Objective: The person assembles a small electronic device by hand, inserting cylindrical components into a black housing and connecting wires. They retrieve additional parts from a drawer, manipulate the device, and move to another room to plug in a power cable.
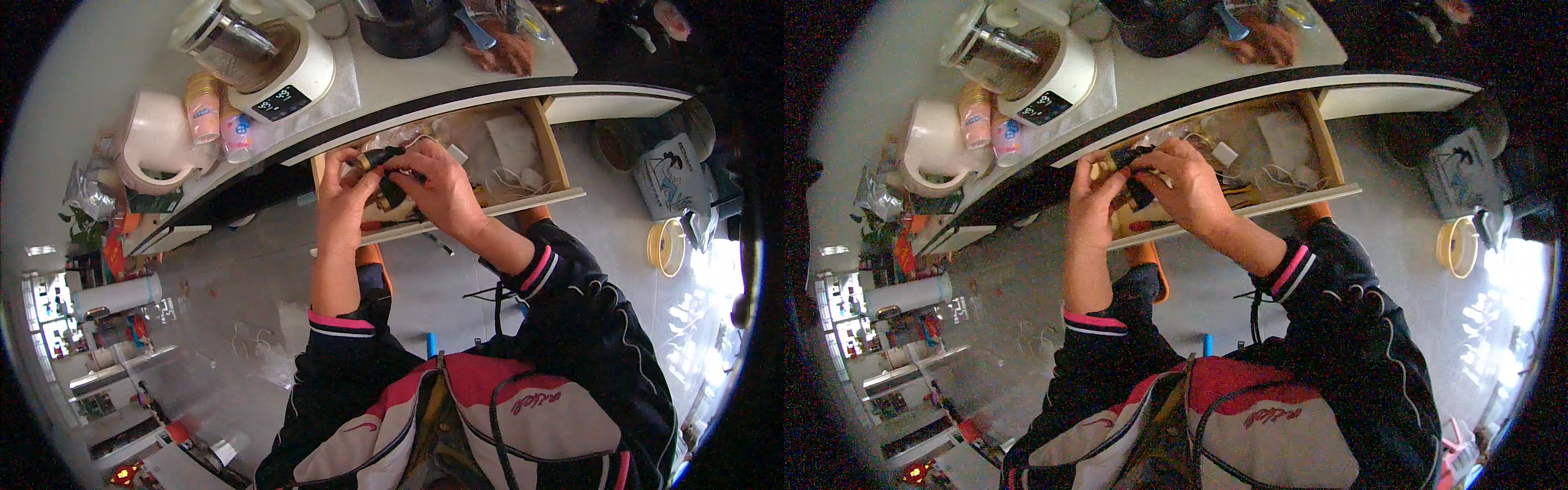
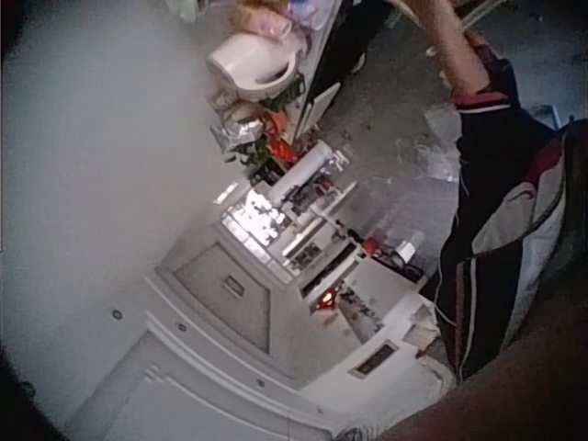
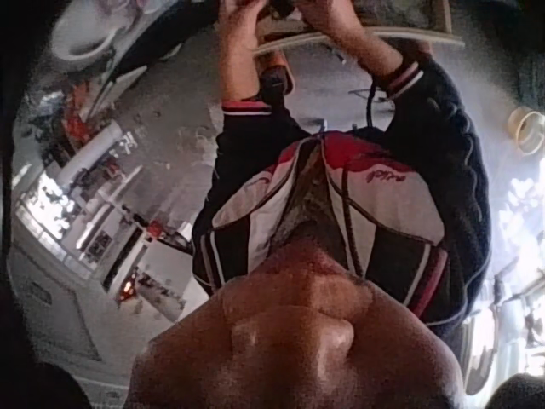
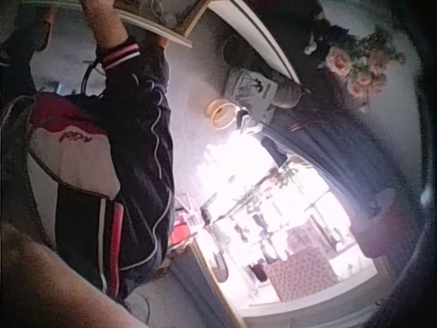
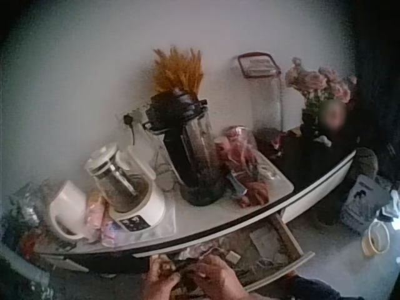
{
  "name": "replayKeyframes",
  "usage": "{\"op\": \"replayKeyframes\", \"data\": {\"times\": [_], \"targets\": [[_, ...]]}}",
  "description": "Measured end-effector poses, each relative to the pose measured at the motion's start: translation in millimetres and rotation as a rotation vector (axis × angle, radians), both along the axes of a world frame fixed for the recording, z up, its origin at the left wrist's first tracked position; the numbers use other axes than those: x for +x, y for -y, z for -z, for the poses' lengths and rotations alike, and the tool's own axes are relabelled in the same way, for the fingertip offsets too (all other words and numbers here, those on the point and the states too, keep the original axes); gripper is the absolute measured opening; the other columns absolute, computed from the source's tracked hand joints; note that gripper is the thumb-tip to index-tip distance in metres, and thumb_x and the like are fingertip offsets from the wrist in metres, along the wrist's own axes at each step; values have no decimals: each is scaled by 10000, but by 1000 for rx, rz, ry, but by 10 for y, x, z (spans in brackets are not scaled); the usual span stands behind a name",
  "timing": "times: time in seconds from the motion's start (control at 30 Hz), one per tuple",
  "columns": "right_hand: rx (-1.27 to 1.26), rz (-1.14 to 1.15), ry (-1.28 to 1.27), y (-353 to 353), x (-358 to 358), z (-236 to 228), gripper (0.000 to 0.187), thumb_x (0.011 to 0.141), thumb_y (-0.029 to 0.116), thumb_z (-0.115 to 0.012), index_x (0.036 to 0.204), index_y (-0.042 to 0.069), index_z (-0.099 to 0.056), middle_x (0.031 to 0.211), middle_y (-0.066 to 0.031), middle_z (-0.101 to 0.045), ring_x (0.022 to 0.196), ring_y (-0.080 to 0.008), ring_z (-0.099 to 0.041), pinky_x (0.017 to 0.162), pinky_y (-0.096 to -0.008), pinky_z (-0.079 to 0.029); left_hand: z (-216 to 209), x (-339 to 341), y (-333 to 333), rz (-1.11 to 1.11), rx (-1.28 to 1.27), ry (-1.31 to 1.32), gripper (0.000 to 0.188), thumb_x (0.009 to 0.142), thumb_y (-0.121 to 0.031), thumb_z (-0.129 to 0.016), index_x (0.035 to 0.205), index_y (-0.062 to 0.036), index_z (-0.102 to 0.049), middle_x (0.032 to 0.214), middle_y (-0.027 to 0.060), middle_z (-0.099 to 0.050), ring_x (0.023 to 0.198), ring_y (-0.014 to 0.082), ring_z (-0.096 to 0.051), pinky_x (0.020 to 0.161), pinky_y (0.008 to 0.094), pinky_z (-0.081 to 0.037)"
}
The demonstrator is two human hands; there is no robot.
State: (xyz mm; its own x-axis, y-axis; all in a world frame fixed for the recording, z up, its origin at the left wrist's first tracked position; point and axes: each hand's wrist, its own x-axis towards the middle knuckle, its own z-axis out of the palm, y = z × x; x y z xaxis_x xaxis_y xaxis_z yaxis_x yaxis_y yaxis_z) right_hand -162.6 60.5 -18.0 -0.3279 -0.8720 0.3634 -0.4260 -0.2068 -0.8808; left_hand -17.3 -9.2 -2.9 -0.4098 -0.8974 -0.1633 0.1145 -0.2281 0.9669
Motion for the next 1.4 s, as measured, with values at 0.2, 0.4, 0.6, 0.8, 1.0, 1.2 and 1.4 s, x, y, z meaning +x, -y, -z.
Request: {"op": "replayKeyframes", "data": {"times": [0.2,0.4,0.6,0.8,1.0,1.2,1.4], "targets": [[15,51,-86,-4,-20,32,179,716,100,-700,889,68,-675,840,-105,-576,822,-313,-565,746,-399,-482,-15,-64,-64,-7,34,58,297,864,-28,-595,1133,-92,-485,991,55,-604,870,94,-586,705,233,-503],[-194,24,-235,22,-68,-5,140,717,60,-681,855,47,-661,838,-102,-571,818,-300,-559,725,-380,-482,-78,-79,-97,17,34,-44,291,878,-74,-592,1147,-86,-484,1005,42,-597,865,89,-584,706,234,-518],[-136,3,0,70,-50,25,108,785,36,-647,890,22,-630,849,-73,-579,800,-217,-581,725,-297,-474,-26,-35,-67,19,13,-14,308,870,-117,-617,1147,-84,-488,1005,45,-599,856,98,-597,674,246,-525],[206,-170,608,109,-130,-7,157,914,154,-584,947,3,-608,902,-31,-602,800,-107,-570,739,-241,-460,-140,7,-84,1,56,-105,321,870,-138,-626,1157,-89,-491,1024,56,-605,881,113,-606,692,265,-533],[278,-254,1091,106,-100,90,209,933,202,-558,994,11,-619,903,-22,-621,815,-118,-576,752,-265,-474,-195,51,-66,12,-12,-101,324,866,-105,-630,1155,-68,-489,1060,73,-605,916,125,-599,751,275,-522],[280,-294,1148,116,-66,154,201,925,184,-571,1004,4,-613,904,-27,-622,821,-117,-578,771,-254,-472,-116,99,-39,37,-145,-103,337,860,-51,-622,1166,-41,-483,1081,101,-599,953,118,-568,833,247,-457],[305,-325,1146,143,-46,221,168,941,146,-536,1043,21,-582,956,-20,-597,900,-120,-577,846,-259,-460,-109,125,-23,53,-179,-101,336,859,-37,-612,1169,-37,-482,1095,109,-594,970,126,-563,850,254,-447]]}}
